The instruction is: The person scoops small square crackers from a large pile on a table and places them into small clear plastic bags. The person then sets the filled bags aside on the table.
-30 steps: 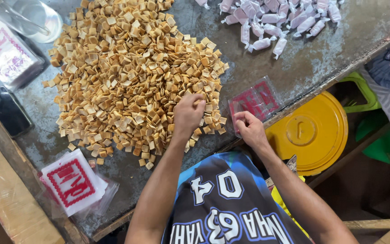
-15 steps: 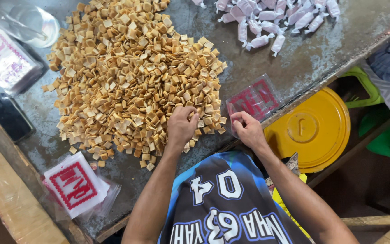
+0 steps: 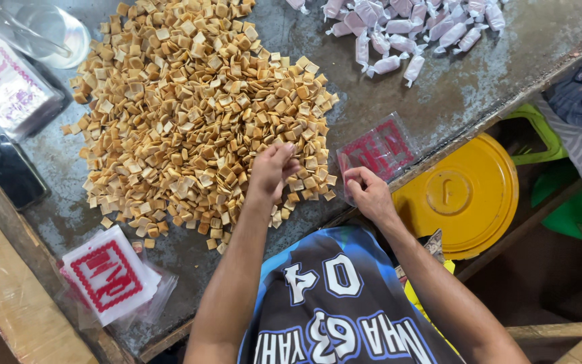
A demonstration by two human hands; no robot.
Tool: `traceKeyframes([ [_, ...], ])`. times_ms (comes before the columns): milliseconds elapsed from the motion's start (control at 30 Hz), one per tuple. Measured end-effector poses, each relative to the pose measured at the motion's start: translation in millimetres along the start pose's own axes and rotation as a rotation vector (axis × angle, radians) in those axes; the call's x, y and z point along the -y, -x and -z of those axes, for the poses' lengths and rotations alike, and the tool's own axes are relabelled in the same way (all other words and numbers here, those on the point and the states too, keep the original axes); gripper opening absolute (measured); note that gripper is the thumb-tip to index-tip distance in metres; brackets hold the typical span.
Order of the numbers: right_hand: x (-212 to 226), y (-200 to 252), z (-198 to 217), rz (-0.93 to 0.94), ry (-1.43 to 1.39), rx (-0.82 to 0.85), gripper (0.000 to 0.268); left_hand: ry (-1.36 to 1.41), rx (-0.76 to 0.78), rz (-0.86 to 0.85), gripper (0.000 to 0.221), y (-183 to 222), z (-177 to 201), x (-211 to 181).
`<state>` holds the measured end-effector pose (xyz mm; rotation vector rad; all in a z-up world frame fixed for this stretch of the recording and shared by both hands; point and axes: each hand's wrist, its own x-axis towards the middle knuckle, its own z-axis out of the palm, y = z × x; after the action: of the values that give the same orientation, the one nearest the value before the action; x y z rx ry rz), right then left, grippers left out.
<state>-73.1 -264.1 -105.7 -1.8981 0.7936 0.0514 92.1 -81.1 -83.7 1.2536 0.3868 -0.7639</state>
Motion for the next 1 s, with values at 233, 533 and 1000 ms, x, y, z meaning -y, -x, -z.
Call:
traceKeyframes([
  [233, 6, 6, 4, -0.006, -0.036, -0.024, 0.022, -0.996, -0.076, -0.601, 0.024, -91, -46, -40],
  [533, 8, 7, 12, -0.071, -0.083, -0.013, 0.022, -1.525, 0.124, -0.776, 0.018, -99, -39, -24],
  [1000, -7, -1, 6, -0.085, -0.107, 0.006, 0.025, -1.387, 0.047, -0.817, 0.017, -139, -69, -47],
])
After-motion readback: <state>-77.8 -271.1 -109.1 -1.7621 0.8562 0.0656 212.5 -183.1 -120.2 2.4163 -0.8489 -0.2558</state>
